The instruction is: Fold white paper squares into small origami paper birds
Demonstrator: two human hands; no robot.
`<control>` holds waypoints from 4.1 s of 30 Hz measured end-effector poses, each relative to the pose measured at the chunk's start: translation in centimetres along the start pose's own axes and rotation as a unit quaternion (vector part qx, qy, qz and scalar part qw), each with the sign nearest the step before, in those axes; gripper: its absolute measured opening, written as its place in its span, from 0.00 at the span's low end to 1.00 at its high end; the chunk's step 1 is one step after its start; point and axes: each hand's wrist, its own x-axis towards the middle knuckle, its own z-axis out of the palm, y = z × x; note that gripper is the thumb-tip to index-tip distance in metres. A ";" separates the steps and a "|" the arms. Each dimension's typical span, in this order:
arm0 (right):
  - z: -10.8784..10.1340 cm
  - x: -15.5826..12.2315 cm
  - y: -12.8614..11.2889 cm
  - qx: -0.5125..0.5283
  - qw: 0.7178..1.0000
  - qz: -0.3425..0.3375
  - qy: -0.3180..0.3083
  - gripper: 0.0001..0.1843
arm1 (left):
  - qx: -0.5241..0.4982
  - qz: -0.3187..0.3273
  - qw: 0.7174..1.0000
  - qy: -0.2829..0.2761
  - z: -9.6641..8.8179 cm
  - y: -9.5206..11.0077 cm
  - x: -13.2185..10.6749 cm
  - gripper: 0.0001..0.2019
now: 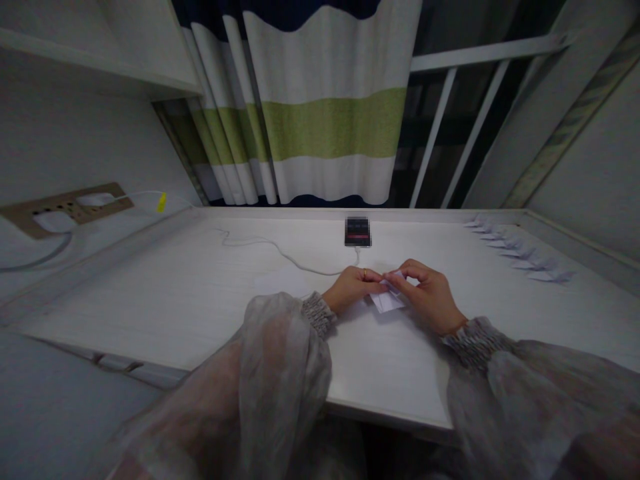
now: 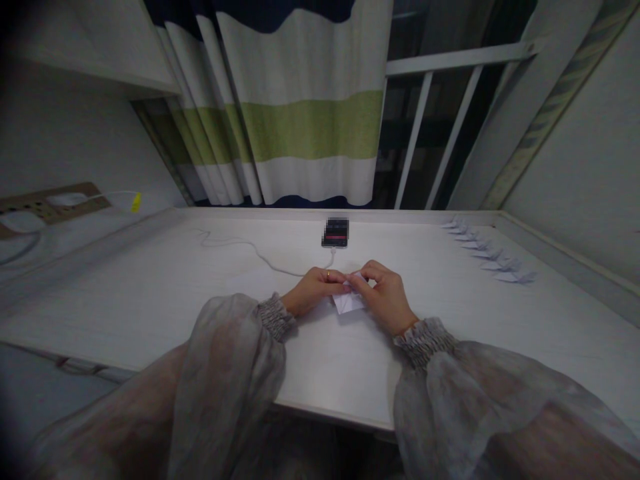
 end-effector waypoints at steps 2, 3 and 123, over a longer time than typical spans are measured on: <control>0.0 0.0 -0.1 0.016 1.000 0.004 -0.012 0.10 | -0.014 0.003 1.000 0.000 0.1 0.1 -0.1 0.10; 0.0 0.0 -0.1 0.027 0.999 0.005 -0.019 0.10 | -0.018 0.004 1.000 0.003 0.1 0.1 -0.1 0.11; 0.9 0.2 -0.7 0.351 0.902 0.251 -0.017 0.16 | -0.119 0.053 0.985 0.115 0.4 0.3 0.0 0.14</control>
